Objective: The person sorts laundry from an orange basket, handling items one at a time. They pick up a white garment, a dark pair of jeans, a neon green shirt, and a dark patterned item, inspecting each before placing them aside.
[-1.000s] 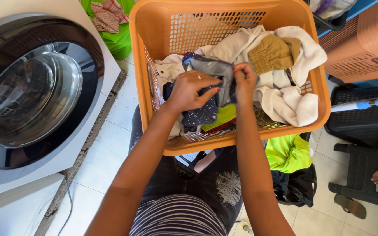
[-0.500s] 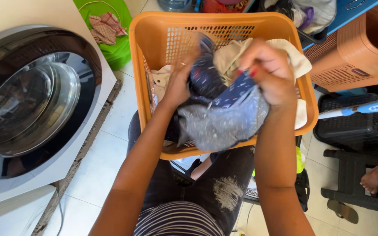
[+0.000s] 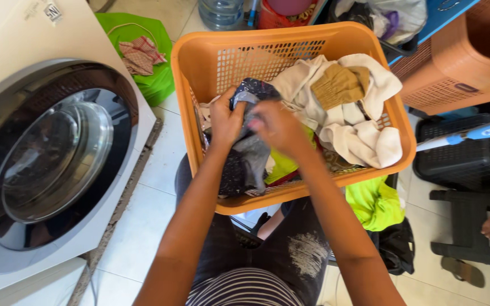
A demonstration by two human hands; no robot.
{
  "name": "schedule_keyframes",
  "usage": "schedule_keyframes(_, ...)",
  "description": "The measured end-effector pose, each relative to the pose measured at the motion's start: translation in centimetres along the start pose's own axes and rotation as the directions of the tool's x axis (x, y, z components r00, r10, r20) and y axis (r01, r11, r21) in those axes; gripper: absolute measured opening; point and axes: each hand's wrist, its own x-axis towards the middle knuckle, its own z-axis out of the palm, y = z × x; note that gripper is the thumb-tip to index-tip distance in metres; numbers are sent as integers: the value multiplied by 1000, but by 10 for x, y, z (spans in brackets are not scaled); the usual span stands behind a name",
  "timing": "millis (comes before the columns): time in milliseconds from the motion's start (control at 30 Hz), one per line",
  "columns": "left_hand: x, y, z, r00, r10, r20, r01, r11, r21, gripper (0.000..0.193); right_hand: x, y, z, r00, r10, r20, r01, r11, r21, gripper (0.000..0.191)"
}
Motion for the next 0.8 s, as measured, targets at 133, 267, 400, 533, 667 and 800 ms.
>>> schedule_keyframes(133,-1,0,-8,957,173,-231,-215,962,-171,8,6,-2,19,935,297,195,-234,928,-291,26)
schedule_keyframes(267,4,2,-11,969,36,-245,-139,897,-419,11,28,-1,-26,823,555,117,-425,740,-521,44)
schedule_keyframes(400,5,3,0,991,-60,-117,-10,852,-523,14,29,-21,-28,952,221,-214,-197,972,127,14)
schedule_keyframes(533,-4,-7,4,998,15,-65,-50,821,-569,15,15,-29,22,993,-20,-119,4,991,-133,11)
schedule_keyframes(667,-8,-14,7,999,-26,-19,16,915,-402,14,3,-3,53,895,386,223,-280,877,-391,11)
schedule_keyframes(800,-4,-5,11,962,-175,210,268,758,-595,27,-6,28,51,877,411,249,-328,891,-314,17)
